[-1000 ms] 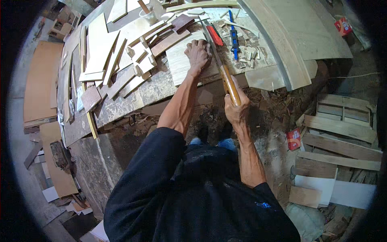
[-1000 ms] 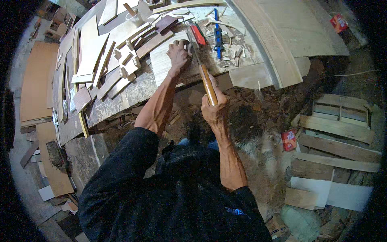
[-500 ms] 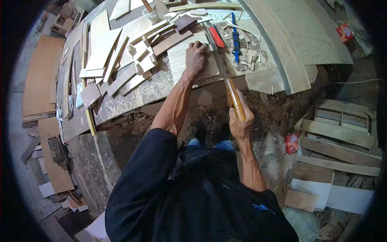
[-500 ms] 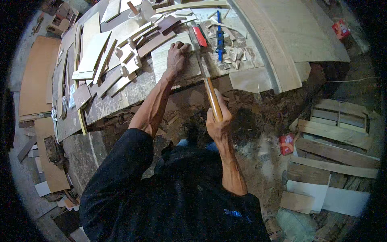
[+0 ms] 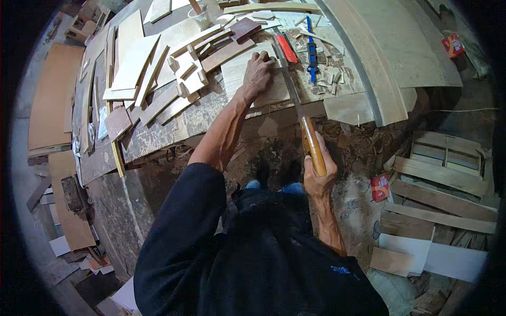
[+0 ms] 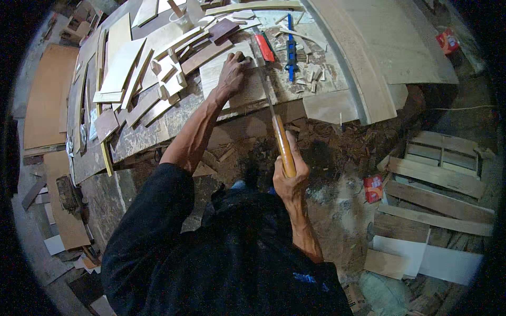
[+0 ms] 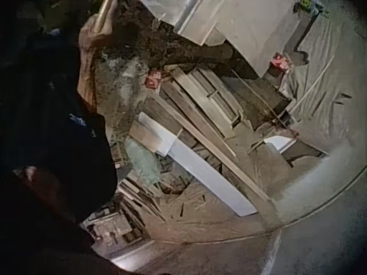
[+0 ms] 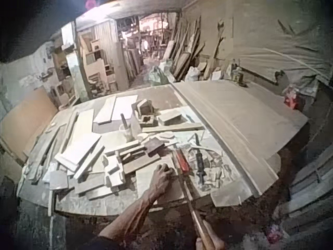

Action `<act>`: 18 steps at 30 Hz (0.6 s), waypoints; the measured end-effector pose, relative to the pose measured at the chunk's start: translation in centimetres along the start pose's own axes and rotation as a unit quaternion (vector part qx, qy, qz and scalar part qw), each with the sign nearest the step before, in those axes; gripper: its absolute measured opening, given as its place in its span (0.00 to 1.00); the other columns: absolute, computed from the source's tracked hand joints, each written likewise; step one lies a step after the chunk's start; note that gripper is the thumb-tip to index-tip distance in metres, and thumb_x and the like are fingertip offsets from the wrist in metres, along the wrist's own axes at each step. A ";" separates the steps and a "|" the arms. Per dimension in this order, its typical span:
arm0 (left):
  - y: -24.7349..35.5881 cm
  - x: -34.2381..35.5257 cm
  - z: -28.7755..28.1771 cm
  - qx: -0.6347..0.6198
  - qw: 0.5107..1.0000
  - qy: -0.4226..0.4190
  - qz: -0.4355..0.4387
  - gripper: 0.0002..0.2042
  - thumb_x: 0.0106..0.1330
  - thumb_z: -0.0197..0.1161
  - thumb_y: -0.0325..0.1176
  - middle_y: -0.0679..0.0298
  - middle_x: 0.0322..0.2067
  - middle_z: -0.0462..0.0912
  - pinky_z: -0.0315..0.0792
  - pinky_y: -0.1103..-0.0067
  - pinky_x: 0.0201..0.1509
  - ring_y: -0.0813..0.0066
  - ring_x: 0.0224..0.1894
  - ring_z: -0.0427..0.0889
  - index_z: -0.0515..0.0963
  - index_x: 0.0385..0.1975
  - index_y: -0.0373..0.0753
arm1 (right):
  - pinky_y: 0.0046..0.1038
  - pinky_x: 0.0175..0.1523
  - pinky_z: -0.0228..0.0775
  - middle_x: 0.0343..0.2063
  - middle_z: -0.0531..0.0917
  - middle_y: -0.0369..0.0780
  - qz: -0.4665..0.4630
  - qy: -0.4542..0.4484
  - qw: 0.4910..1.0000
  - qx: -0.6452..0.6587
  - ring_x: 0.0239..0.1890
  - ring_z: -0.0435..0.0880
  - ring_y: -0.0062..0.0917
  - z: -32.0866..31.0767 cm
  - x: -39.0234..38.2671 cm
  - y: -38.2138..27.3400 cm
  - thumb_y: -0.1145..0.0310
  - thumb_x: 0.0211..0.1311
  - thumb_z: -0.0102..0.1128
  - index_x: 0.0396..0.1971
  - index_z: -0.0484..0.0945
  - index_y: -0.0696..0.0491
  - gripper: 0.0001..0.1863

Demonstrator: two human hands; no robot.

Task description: The person is using a hand saw to cut a small piece of wood on a workbench.

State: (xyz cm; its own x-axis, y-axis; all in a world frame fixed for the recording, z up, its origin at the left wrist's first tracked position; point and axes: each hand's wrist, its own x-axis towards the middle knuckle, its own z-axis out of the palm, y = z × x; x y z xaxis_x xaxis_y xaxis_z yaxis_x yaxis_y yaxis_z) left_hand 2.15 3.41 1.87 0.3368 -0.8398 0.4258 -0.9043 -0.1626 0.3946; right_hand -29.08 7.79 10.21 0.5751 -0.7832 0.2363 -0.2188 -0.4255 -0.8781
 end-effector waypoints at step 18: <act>-1.6 0.3 1.0 0.007 0.999 0.012 0.031 0.15 0.44 0.55 0.26 0.56 0.39 0.71 0.68 0.68 0.48 0.54 0.42 0.68 0.81 0.34 0.38 | 0.28 0.50 0.73 0.49 0.79 0.50 -0.033 -0.002 0.999 0.009 0.47 0.82 0.33 2.6 4.5 -0.5 0.82 0.55 0.49 0.59 0.69 0.57 0.28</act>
State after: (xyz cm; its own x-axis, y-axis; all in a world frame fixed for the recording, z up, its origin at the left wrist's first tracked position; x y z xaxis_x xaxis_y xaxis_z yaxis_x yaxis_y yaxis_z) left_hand 3.43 2.90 0.53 0.2863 -0.8359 0.4684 -0.9271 -0.1183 0.3556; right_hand -24.38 5.65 10.59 0.5911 -0.7515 0.2930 -0.1647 -0.4681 -0.8682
